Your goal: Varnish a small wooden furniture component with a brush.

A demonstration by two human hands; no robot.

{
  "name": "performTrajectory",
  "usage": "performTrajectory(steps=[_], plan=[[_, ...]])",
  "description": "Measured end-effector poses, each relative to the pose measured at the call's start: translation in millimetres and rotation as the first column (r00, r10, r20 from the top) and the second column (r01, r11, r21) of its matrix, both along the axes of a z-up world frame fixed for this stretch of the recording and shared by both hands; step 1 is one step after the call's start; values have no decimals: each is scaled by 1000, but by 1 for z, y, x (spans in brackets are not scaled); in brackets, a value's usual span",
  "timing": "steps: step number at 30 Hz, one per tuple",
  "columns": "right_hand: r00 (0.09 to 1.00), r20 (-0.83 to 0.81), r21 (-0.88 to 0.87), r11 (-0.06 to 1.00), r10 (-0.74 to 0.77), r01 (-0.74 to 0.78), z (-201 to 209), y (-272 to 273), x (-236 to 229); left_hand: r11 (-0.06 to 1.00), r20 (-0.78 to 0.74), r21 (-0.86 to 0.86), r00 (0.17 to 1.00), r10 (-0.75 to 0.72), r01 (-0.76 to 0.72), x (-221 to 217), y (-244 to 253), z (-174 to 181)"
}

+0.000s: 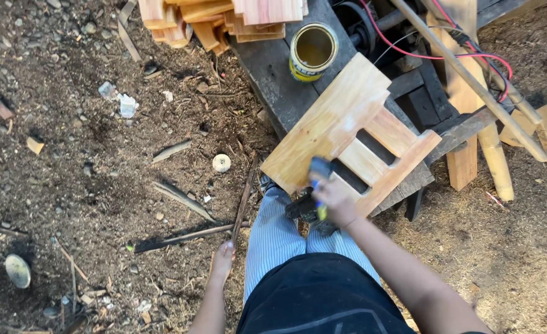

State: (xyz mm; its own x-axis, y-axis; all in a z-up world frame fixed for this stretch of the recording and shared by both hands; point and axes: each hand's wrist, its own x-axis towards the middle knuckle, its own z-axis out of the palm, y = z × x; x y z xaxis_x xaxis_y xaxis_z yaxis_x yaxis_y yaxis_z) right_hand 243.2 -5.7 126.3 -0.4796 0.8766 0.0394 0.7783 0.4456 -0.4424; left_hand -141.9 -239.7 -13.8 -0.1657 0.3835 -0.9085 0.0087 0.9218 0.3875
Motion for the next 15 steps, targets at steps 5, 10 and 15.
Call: performTrajectory(steps=[5, 10, 15], plan=[[962, -252, -112, 984, 104, -136, 46, -19, -52, 983, -111, -89, 979, -171, 162, -7, -8, 7], [856, -509, -344, 933, -90, -107, 46, 27, -63, 948, -151, -194, 947, -284, 254, -4, 17, 33], [873, -402, -294, 942, -277, 163, 22, 68, -55, 945, -156, -193, 943, -293, 262, -6, 15, 41]])
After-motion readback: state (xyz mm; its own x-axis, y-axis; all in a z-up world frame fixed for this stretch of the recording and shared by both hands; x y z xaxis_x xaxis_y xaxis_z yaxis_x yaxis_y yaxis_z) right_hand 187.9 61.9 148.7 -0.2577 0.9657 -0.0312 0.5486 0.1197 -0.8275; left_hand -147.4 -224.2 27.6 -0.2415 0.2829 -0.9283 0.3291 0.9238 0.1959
